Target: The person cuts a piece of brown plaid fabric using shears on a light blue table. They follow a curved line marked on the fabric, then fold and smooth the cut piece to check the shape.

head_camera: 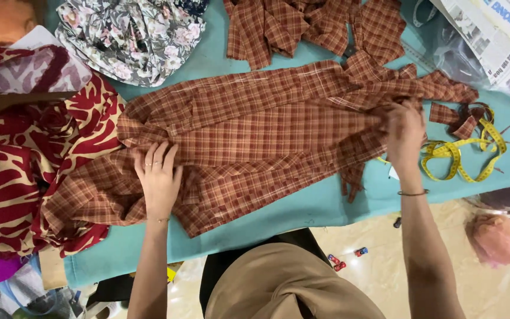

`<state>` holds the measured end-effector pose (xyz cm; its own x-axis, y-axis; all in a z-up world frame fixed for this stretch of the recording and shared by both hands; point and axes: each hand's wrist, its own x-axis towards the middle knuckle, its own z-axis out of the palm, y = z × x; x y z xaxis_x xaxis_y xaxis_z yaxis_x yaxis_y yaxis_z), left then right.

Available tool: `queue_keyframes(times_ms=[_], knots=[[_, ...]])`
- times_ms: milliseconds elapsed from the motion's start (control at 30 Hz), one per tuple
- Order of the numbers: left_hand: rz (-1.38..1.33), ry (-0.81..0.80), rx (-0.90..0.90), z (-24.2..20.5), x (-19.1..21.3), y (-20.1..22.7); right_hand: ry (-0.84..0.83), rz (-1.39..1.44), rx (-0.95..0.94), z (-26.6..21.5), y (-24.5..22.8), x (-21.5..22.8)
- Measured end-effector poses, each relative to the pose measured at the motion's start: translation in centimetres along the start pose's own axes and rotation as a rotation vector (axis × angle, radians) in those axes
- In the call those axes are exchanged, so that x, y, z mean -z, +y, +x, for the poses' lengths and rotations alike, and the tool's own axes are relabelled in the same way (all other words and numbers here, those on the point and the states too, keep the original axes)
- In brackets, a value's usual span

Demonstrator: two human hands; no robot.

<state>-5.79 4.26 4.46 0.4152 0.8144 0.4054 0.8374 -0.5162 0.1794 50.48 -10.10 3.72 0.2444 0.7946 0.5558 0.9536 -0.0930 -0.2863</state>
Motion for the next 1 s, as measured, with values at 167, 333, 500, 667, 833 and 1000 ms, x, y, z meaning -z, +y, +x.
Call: queue_keyframes(times_ms=[167, 333, 500, 667, 833, 1000], knots=[[-0.017, 0.030, -0.010, 0.6, 0.0, -1.5, 0.040, 0.371, -0.338, 2.4, -4.2, 5.6], [-0.161, 0.057, 0.007, 0.6, -0.1, -3.2, -0.230, 0.109, 0.082, 1.8, -6.2, 3.6], [-0.112, 0.087, -0.030, 1.7, 2.0, -3.1, -0.211, -0.232, 0.234, -0.8, -4.9, -1.6], [0.136, 0.052, -0.057, 0.2, 0.4, -7.7, -0.146, -0.217, 0.080, -0.3, 0.0, -2.0], [0.064, 0.044, 0.155, -0.7, 3.2, -10.5, 0.100, 0.212, -0.155, 1.3, 3.9, 0.7], [-0.516, 0.183, 0.369, -0.7, 6.6, -14.8, 0.098, 0.473, -0.216, 8.0, -1.3, 8.1]])
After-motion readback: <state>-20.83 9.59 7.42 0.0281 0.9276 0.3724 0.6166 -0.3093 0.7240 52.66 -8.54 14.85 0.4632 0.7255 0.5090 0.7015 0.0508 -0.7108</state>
